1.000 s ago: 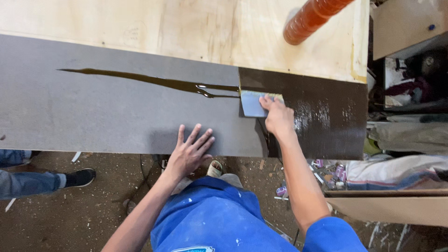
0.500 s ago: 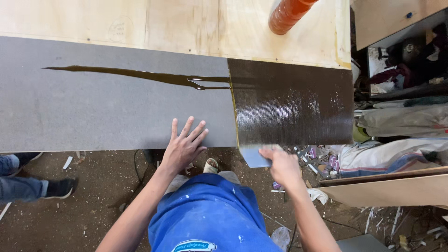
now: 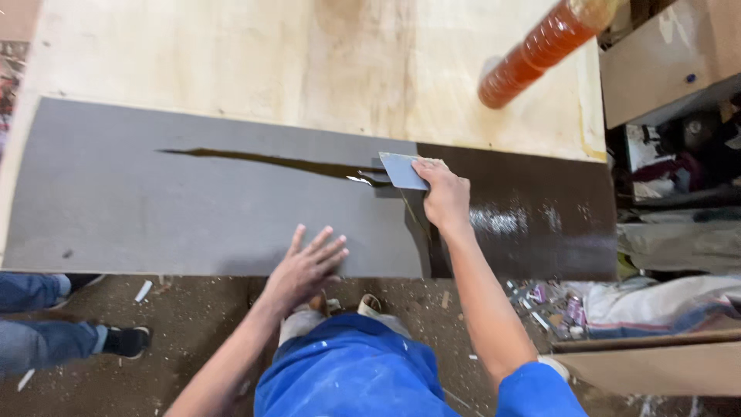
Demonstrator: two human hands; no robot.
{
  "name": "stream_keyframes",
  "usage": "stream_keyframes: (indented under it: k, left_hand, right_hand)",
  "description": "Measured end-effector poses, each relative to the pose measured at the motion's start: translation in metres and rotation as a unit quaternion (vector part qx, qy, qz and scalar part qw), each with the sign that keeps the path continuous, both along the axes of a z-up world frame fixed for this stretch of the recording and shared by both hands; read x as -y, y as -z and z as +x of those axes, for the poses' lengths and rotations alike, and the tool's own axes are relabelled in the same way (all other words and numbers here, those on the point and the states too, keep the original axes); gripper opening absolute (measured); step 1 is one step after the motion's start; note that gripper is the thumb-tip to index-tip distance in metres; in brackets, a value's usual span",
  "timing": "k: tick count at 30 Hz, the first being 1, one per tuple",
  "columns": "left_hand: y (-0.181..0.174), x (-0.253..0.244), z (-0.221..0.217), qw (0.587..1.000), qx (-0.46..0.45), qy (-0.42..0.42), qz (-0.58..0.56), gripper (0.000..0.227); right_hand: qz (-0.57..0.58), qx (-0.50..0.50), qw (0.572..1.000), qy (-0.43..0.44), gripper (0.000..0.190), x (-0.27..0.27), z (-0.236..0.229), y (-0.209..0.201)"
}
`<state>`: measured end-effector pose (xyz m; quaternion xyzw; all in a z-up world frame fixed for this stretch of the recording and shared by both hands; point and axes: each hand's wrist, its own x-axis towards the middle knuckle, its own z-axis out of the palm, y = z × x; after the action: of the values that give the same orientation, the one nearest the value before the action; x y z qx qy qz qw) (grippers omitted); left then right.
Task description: The person pours a brown liquid adhesive from a bottle onto a board and spreads it across the surface with a handheld scraper.
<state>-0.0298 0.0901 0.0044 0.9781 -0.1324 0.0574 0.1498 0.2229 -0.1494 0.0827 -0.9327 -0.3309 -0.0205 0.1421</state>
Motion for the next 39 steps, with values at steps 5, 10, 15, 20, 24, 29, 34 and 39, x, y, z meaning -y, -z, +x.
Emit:
stream_keyframes:
  k: [5, 10, 15, 20, 24, 29, 34, 39]
  left_hand:
    - [-0.009, -0.001, 0.000, 1.000, 0.021, 0.016, -0.008, 0.057]
    - [-0.007, -0.003, 0.003, 0.999, -0.019, 0.018, -0.022, 0.052]
    - [-0.009, -0.001, 0.001, 0.999, -0.033, 0.017, -0.028, 0.050]
    - [0.000, 0.002, -0.001, 0.998, -0.024, 0.012, -0.053, 0.049]
    - [-0.012, 0.004, 0.003, 0.998, -0.017, -0.004, -0.055, 0.048]
    - [-0.006, 0.009, -0.001, 0.999, 0.008, -0.025, -0.042, 0.047]
    - [-0.001, 0.009, -0.001, 0.998, 0.042, -0.016, -0.034, 0.049]
    - [-0.008, 0.013, -0.002, 0.997, -0.072, -0.029, -0.018, 0.049]
  right_hand:
    - [-0.130, -0.028, 0.987, 0.089, 0.073, -0.034, 0.027, 0.045]
    - [-0.121, -0.060, 0.988, 0.076, 0.081, -0.035, 0.039, 0.037]
    - [-0.160, -0.073, 0.981, 0.087, 0.078, -0.040, 0.049, 0.039]
    - [-0.191, -0.096, 0.970, 0.117, 0.075, -0.052, 0.052, 0.032]
    - [-0.254, -0.129, 0.952, 0.110, 0.075, -0.040, 0.045, 0.027]
    - [-0.307, -0.183, 0.926, 0.118, 0.072, 0.002, 0.015, 0.039]
    - [-0.301, -0.210, 0.922, 0.120, 0.066, 0.035, -0.056, 0.022]
    - [-0.341, -0.211, 0.913, 0.081, 0.071, 0.076, -0.128, 0.024]
